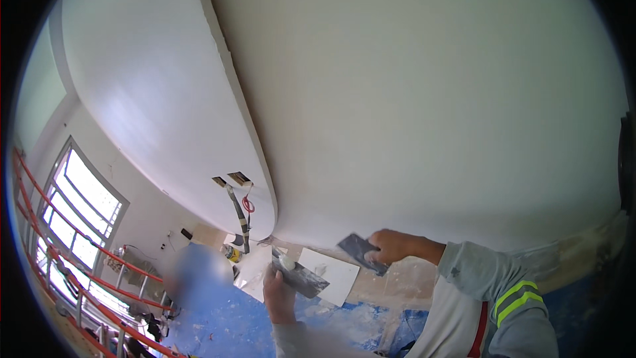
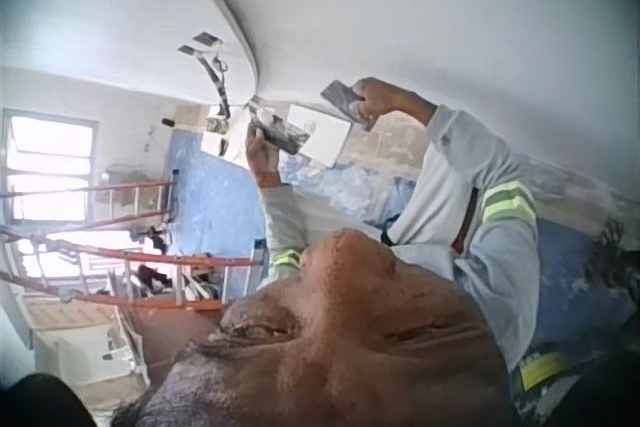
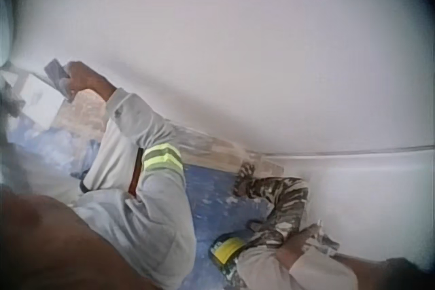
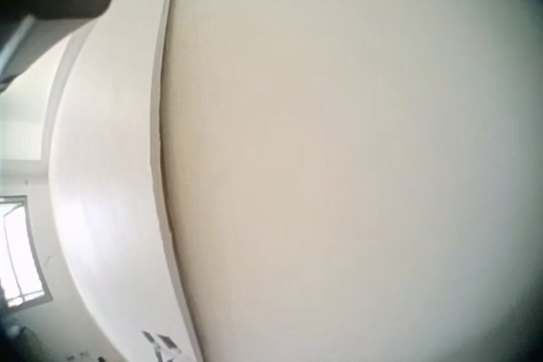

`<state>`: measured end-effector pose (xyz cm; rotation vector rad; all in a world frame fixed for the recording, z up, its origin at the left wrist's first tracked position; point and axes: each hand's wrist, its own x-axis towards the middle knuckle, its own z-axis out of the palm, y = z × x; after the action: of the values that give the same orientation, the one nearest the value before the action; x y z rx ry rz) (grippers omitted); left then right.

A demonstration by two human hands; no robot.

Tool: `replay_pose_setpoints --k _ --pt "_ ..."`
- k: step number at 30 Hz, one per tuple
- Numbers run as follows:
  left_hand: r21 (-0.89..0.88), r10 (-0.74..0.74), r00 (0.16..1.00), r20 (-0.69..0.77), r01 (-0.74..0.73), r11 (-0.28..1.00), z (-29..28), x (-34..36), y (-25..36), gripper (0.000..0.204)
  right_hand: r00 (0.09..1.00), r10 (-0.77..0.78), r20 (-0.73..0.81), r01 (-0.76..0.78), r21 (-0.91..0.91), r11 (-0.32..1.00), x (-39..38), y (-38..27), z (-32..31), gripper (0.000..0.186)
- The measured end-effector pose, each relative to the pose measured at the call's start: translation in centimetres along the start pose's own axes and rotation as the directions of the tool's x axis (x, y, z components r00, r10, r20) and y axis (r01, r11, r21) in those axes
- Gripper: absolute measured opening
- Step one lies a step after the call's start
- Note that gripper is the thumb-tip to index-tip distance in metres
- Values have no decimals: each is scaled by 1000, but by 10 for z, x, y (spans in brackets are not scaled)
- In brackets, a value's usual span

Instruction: The person scoops plaster from a hawk and applies it to a wall using a trowel, smoothing the surface along a curved edge. The person repeatedly transfers plaster between tools and spreads it evenly on the wall.

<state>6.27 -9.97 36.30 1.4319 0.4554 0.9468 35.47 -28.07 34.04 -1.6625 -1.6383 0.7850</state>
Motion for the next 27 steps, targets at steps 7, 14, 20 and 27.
replay_pose_setpoints --k 7,14,20,27 --pt "-262 -70 982 178 116 958 9 40 8 52 880 -168 -443 194 13 981 -10 -12 -16 38" --pt "-534 -354 935 -8 295 792 10 23 -33 31 909 -6 -417 109 225 968 -25 -48 -33 39" --pt "-485 -156 976 152 212 848 22 13 -3 46 862 -181 -473 340 276 899 -3 -68 -65 36" --pt "-442 -127 988 84 151 884 13 14 -18 46 700 -323 -637 617 311 723 9 -147 -139 32"
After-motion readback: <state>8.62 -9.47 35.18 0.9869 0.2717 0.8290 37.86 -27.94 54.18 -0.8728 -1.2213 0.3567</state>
